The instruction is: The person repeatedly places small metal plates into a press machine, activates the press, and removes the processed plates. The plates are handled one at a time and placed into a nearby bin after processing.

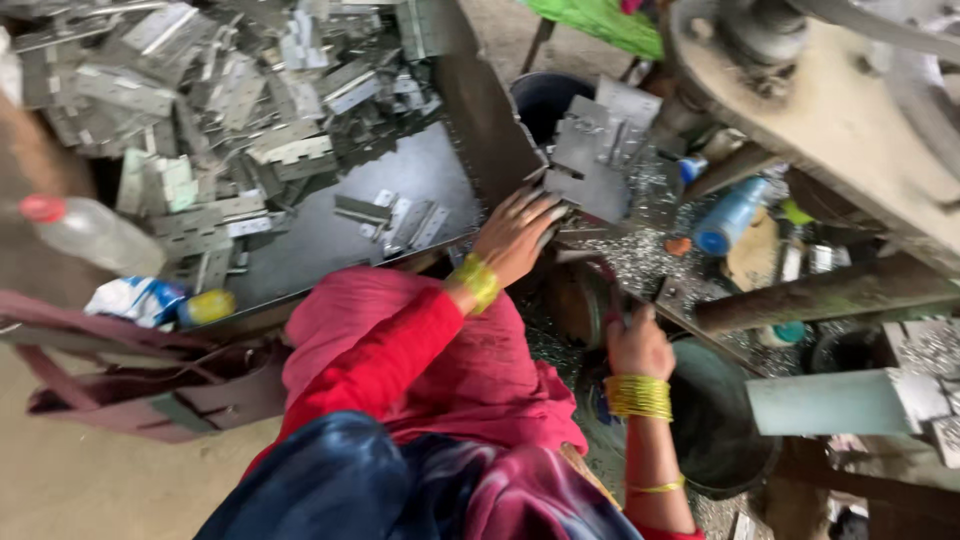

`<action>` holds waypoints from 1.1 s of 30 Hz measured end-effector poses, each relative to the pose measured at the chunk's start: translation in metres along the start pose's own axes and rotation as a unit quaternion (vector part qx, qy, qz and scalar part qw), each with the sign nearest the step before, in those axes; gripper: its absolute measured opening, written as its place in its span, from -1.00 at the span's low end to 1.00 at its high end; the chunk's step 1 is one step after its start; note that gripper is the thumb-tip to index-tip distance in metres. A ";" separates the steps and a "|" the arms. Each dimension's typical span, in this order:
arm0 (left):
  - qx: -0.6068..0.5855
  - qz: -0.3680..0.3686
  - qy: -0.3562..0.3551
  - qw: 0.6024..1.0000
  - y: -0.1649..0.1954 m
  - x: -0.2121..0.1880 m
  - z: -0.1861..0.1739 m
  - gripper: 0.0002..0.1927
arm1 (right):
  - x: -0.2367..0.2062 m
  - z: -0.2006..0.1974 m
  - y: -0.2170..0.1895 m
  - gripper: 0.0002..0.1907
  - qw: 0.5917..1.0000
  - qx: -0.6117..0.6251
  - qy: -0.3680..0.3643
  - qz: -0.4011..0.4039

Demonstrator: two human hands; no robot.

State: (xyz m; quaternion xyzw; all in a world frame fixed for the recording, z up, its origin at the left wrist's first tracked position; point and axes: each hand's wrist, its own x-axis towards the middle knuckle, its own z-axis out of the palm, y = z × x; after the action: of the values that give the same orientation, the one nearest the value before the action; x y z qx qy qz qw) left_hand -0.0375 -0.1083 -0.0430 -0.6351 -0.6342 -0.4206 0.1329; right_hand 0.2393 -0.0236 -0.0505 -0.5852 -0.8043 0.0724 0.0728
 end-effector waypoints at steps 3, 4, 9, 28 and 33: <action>0.111 -0.189 -0.135 0.966 -0.040 -0.061 -0.044 -0.55 | 0.009 -0.056 -0.037 -0.59 0.981 -0.049 0.143 -0.118; 0.153 -0.274 -0.198 0.928 -0.058 -0.076 -0.055 -0.57 | 0.013 -0.070 -0.052 -0.62 0.983 -0.063 0.141 -0.101; 0.316 -0.348 -0.144 0.871 -0.133 -0.115 -0.069 -0.34 | 0.022 -0.108 -0.100 -0.74 0.966 -0.086 0.224 -0.097; 0.233 -0.423 -0.096 0.870 -0.209 -0.117 -0.111 -0.81 | 0.009 -0.110 -0.102 -0.80 0.942 -0.093 0.281 -0.157; 0.025 -0.465 -0.205 0.861 -0.170 -0.031 -0.102 -0.71 | 0.011 -0.105 -0.107 -0.79 0.945 -0.073 0.284 -0.145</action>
State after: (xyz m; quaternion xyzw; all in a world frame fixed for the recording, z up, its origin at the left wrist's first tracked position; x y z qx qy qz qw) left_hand -0.2256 -0.1746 -0.0642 -0.3346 -0.8792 -0.2779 -0.1948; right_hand 0.1576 -0.0421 0.0746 -0.4627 -0.8294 -0.1666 0.2649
